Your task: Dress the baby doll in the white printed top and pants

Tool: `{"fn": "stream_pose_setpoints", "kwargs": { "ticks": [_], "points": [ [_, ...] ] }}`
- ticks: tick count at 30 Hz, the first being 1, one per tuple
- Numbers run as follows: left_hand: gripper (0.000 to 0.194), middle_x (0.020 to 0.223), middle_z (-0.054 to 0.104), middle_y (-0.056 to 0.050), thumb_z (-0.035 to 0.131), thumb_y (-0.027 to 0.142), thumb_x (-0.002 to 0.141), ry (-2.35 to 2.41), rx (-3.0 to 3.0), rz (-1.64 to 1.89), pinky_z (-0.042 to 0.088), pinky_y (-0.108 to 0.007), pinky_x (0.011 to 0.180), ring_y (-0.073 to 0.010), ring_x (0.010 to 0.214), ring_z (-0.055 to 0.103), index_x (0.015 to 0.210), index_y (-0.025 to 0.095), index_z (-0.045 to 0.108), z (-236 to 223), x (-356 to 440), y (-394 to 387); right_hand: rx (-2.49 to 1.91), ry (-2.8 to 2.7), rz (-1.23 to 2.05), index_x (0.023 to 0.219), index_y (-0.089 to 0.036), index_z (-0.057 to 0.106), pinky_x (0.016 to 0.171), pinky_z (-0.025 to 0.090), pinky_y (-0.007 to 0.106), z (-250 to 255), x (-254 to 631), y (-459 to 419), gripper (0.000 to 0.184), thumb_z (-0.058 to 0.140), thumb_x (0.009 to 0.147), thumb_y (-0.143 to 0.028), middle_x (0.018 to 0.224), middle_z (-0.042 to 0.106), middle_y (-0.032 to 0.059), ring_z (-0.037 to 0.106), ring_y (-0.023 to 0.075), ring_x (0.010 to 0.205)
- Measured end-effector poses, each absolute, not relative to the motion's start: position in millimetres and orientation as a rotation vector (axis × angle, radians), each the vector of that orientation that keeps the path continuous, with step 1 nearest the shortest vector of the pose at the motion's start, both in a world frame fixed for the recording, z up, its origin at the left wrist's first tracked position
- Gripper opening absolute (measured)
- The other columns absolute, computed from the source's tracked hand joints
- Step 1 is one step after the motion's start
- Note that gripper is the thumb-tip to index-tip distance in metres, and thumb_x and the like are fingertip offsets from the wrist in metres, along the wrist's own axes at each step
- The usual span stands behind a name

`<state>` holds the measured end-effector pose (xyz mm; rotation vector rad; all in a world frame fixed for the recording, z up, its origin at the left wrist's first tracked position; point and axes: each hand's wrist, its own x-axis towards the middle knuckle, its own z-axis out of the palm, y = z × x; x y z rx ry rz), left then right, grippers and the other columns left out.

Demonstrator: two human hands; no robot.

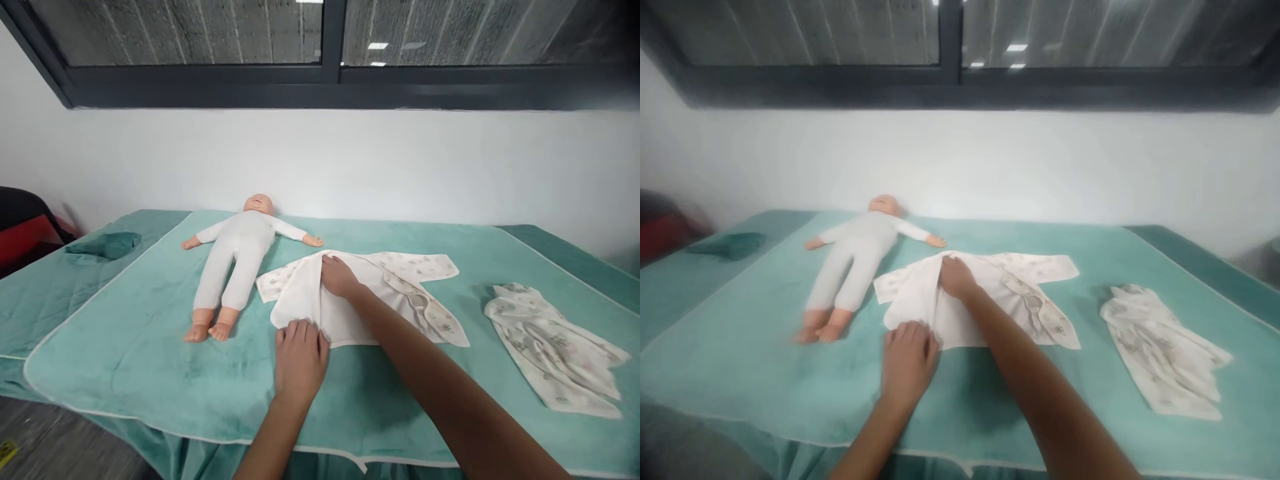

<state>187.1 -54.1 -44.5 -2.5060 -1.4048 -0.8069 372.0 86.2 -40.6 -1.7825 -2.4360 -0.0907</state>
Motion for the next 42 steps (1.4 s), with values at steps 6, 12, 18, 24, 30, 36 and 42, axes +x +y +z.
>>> {"fn": "stream_pose_setpoints", "kwargs": {
  "ticks": [6, 12, 18, 24, 30, 36, 42],
  "points": [
    [0.023, 0.072, 0.060, -0.006, 0.047, 0.024, 0.093, -1.402, -2.513, -0.830, 0.034, -0.042, 0.073, -0.0234, 0.079, 0.052, 0.073, 0.020, 0.057, -43.3, 189.1, -53.9, -1.855, -2.384, -0.132, 0.145, -0.010, 0.041, 0.114, 0.022, 0.050, -46.6, 363.9, 73.2, 0.055, 0.040, 0.092, -0.024, 0.149, 0.041, 0.0191, 0.030, 0.0314, 0.141],
    [0.022, 0.076, 0.061, -0.007, 0.047, 0.026, 0.094, -1.488, -2.441, -0.842, 0.034, -0.043, 0.075, -0.0248, 0.081, 0.052, 0.076, 0.020, 0.058, -43.5, 188.7, -57.5, -1.904, -2.346, -0.171, 0.145, -0.001, 0.038, 0.114, 0.022, 0.049, -46.0, 346.7, 45.7, 0.059, 0.041, 0.091, -0.024, 0.151, 0.036, 0.0240, 0.027, 0.0339, 0.144],
    [0.020, 0.080, 0.063, -0.007, 0.046, 0.024, 0.094, -1.412, -2.482, -0.856, 0.034, -0.042, 0.076, -0.0248, 0.084, 0.052, 0.079, 0.019, 0.058, -42.0, 189.0, -60.6, -1.735, -2.378, -0.227, 0.131, -0.003, 0.055, 0.108, 0.033, 0.045, -45.2, 331.0, 6.5, 0.045, 0.037, 0.096, -0.024, 0.142, 0.049, 0.0243, 0.038, 0.0326, 0.137],
    [0.023, 0.077, 0.063, -0.006, 0.044, 0.024, 0.095, -1.395, -2.501, -0.813, 0.034, -0.041, 0.076, -0.0242, 0.083, 0.054, 0.078, 0.019, 0.058, -43.1, 189.0, -59.7, -1.544, -2.397, -0.062, 0.136, -0.009, 0.050, 0.110, 0.033, 0.041, -41.3, 336.8, -31.8, 0.044, 0.031, 0.100, -0.028, 0.143, 0.050, 0.0167, 0.040, 0.0238, 0.136],
    [0.024, 0.075, 0.062, -0.005, 0.045, 0.024, 0.094, -1.432, -2.483, -0.781, 0.033, -0.040, 0.076, -0.0237, 0.082, 0.054, 0.076, 0.019, 0.060, -43.4, 188.8, -60.6, -1.782, -2.116, -0.127, 0.137, -0.012, 0.050, 0.112, 0.030, 0.040, -42.9, 399.8, -32.9, 0.043, 0.035, 0.100, -0.030, 0.142, 0.052, 0.0126, 0.043, 0.0230, 0.133],
    [0.025, 0.077, 0.062, -0.005, 0.045, 0.025, 0.095, -1.455, -2.493, -0.773, 0.032, -0.040, 0.077, -0.0234, 0.083, 0.054, 0.077, 0.020, 0.061, -44.0, 189.5, -59.9, -2.210, -1.680, -0.556, 0.110, -0.015, 0.062, 0.088, 0.039, 0.041, -42.0, 470.3, -41.2, 0.030, 0.043, 0.097, -0.033, 0.120, 0.062, 0.0158, 0.052, 0.0310, 0.109],
    [0.025, 0.077, 0.063, -0.004, 0.046, 0.025, 0.095, -1.462, -2.493, -0.750, 0.032, -0.039, 0.077, -0.0232, 0.083, 0.054, 0.077, 0.019, 0.061, -42.5, 191.2, -58.5, -2.207, -1.596, -0.455, 0.096, -0.020, 0.066, 0.078, 0.036, 0.034, -38.0, 487.6, -42.2, 0.035, 0.034, 0.099, -0.032, 0.103, 0.066, 0.0100, 0.054, 0.0257, 0.100]
  ]
}}
